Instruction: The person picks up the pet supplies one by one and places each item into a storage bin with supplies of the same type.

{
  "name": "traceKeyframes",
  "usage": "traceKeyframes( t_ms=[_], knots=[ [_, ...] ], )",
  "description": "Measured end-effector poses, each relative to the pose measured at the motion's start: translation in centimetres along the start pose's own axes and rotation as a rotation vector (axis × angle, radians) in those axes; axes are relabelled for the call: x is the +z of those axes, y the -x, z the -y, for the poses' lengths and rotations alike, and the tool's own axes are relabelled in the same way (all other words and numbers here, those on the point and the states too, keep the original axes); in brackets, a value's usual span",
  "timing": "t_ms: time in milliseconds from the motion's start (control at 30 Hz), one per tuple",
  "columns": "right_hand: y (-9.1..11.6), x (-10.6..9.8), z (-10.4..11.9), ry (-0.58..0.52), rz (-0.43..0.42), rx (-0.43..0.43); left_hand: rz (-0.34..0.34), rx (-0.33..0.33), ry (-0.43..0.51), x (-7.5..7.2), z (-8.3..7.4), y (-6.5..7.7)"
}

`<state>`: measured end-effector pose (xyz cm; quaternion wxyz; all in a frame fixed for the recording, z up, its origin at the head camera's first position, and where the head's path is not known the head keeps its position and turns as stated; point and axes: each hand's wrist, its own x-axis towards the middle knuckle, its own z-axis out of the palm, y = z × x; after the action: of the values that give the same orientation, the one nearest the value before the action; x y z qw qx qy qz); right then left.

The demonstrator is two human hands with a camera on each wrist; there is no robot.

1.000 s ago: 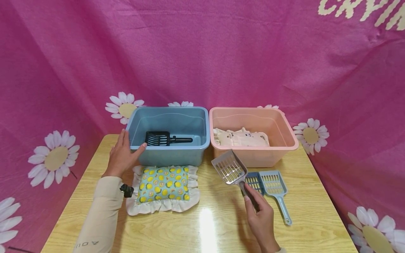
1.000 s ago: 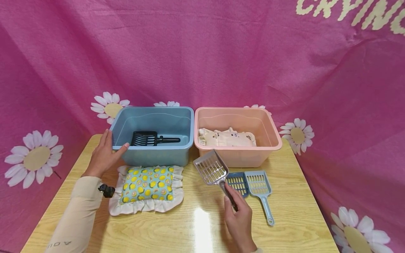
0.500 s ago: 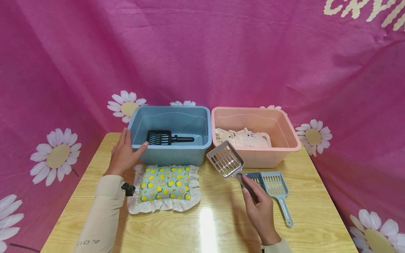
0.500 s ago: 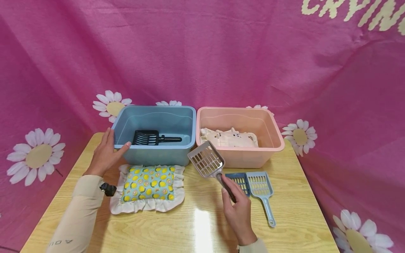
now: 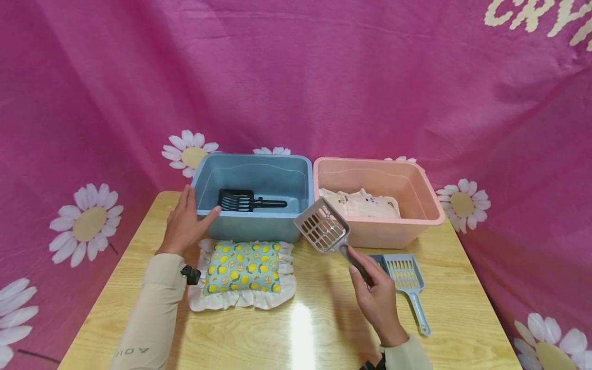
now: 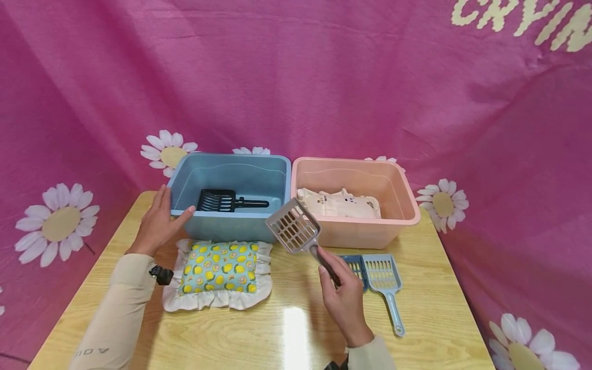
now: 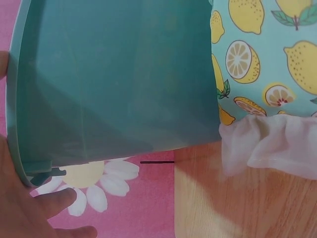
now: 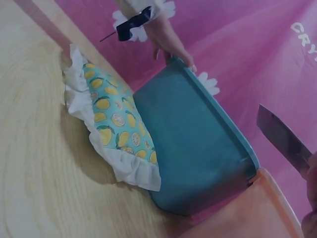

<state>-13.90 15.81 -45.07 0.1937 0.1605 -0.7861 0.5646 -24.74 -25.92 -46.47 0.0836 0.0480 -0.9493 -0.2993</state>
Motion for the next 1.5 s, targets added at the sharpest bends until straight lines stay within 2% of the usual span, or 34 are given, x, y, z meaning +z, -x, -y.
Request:
traceKeyframes(
  t_ms=[33, 467, 667, 767, 1000, 1200, 1367, 1500],
  knots=[
    [-0.2, 0.0, 0.6, 0.009, 0.007, -0.004, -0.002, 0.001, -0.001, 0.0, 0.0, 0.0],
    [-2.1, 0.9, 1.4, 0.04, 0.061, -0.042, -0.011, 0.006, -0.015, 0.0, 0.0, -0.3],
    [-3.0, 1.1, 1.7, 0.077, 0.076, -0.033, -0.014, 0.01, -0.016, 0.2, 0.0, -0.3],
    [-3.4, 1.1, 1.6, 0.062, 0.098, -0.023, -0.014, 0.0, -0.011, 0.2, 0.1, -0.3],
    [-4.0, 1.8, 1.3, 0.037, 0.091, 0.057, -0.019, 0.002, -0.006, 0.3, 0.2, -0.4],
    [-4.5, 2.6, 1.2, 0.001, 0.094, 0.08, -0.017, 0.004, 0.01, 0.4, 0.3, -0.3],
    [-5.3, 3.4, 1.3, -0.014, 0.078, 0.14, -0.016, 0.001, 0.013, 0.4, 0.3, -0.3],
    [-6.2, 4.1, -0.2, -0.046, 0.086, 0.152, -0.017, 0.0, 0.016, 0.2, 0.2, -0.2]
  ],
)
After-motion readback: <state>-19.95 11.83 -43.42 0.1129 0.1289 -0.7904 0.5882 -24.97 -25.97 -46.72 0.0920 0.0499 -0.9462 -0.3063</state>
